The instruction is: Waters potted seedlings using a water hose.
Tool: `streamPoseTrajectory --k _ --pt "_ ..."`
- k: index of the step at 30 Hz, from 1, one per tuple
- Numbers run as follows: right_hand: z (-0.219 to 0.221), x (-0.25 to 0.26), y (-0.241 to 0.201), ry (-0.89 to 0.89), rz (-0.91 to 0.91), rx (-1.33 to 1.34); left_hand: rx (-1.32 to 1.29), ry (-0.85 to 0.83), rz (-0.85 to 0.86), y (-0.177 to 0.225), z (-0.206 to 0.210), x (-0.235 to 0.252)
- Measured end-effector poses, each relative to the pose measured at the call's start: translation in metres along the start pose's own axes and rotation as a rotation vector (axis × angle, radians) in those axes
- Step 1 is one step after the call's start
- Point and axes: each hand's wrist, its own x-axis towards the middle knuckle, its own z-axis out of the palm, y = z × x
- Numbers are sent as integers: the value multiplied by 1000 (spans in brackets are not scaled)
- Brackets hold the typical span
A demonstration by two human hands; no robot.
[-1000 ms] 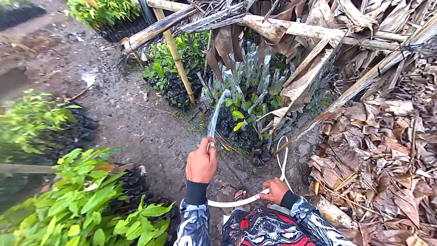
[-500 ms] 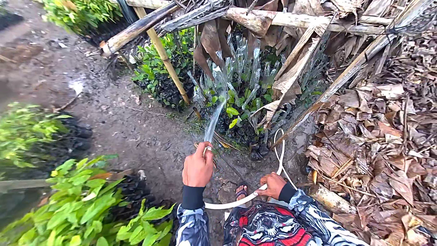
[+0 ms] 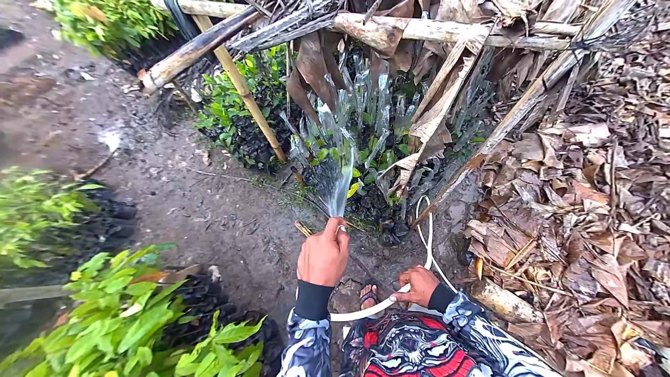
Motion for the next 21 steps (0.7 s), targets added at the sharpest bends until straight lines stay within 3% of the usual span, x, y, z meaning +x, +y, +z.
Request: streamPoseTrajectory --k 3,7,11,15,21 --pt "-3 -6 4 -7 27 32 6 49 -3 7 2 2" --pt "-6 -9 8 -6 23 37 38 -57 -14 20 2 5" --pt "-5 -10 17 12 14 40 24 39 -2 27 5 5" --pt "-6 -13 23 27 8 59 40 -29 -6 33 5 6" --pt "-5 -15 27 20 16 54 27 13 25 32 8 4"
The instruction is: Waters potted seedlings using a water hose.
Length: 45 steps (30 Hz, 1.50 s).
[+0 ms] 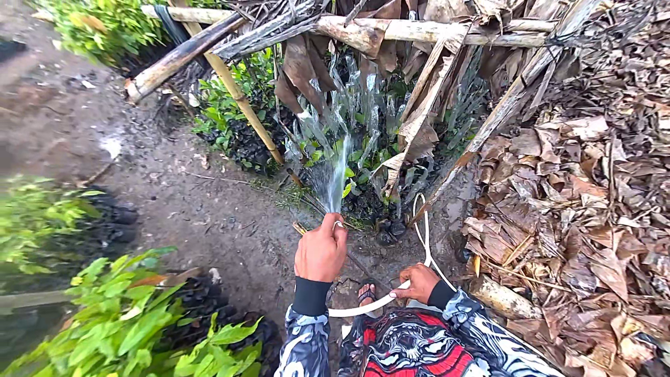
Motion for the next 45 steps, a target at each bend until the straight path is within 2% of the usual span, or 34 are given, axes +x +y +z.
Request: streamPoseTrajectory --k 2,7,10,15,20,23,28,33,41,45 --pt "-1 -1 -1 -11 -2 -4 4 -36 0 -1 1 -1" --pt "-1 -1 1 -5 -1 -5 -8 16 3 -3 3 -4" --pt "0 -2 -1 -15 2 0 10 -100 -15 1 0 -4" --pt "1 -2 -3 2 -8 26 -4 -34 36 -2 -6 -2" --pt "1 -1 -4 -12 22 20 -4 -117 77 -2 -7 1" --pt "1 -1 -3 -1 21 20 -25 -41 106 -5 -5 3" --pt "0 -3 -3 9 16 24 -22 -128 112 -9 -2 5" --pt "2 -2 -3 14 14 24 -51 -63 111 -12 -3 7" --pt "1 -2 -6 11 32 41 -41 -50 114 -17 -4 8" --pt "-1 -3 -10 12 30 60 0 -111 93 -15 -8 8"
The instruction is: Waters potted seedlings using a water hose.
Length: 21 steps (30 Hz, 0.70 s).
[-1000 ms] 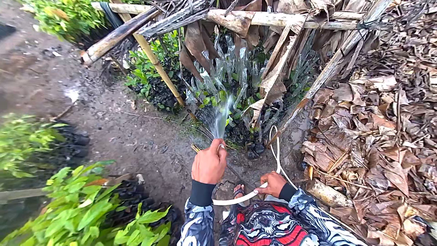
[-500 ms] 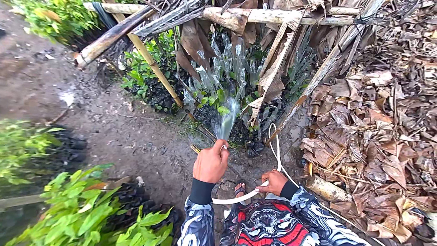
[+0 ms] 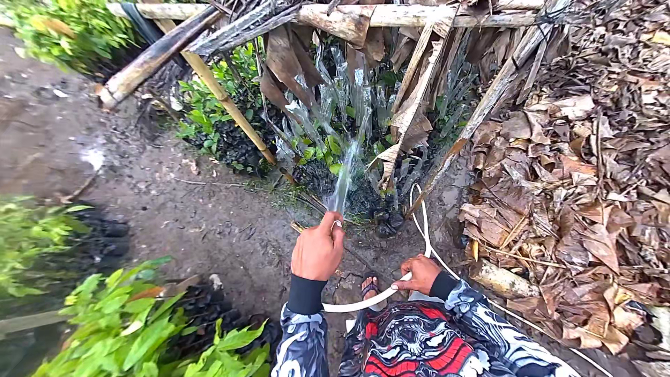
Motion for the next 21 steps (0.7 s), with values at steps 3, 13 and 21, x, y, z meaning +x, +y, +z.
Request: streamPoseTrajectory --k 3,13,21 --pt "1 1 -3 -1 -5 -11 -5 21 -13 0 -6 1" --pt "-8 0 -26 19 -40 0 -24 78 39 -8 -25 10" --pt "1 5 -46 50 -45 7 21 -7 30 -33 -30 9"
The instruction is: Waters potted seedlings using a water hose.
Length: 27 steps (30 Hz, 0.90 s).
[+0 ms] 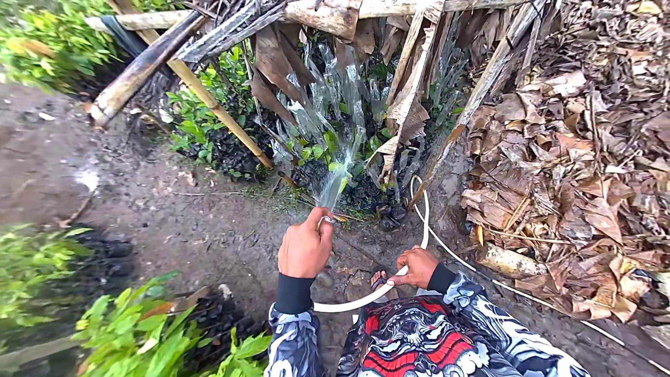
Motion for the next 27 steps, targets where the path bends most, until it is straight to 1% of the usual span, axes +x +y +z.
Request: streamPoseTrajectory --k 2,3,6,7,11,13,16,20,24,27 --pt "8 3 -3 14 2 15 -14 54 7 -11 2 -1" --pt "11 4 -4 20 5 20 -16 48 9 -15 4 -2" --pt "17 1 -8 26 2 46 5 -82 6 -20 7 -4" --pt "17 -1 -10 22 2 55 1 -93 18 -20 6 -6" --pt "19 -5 -8 22 13 51 -43 34 82 -24 10 -12" --pt "19 -8 -5 20 17 44 -39 10 75 -23 14 -16" --pt "20 -13 0 4 6 32 -49 -44 121 -19 21 -22" --pt "25 -24 13 -5 -4 43 -70 41 128 -10 29 -26" --pt "26 -39 32 9 0 59 -77 22 138 6 44 -30" --pt "31 -57 44 17 10 82 -107 84 158 19 52 -38"
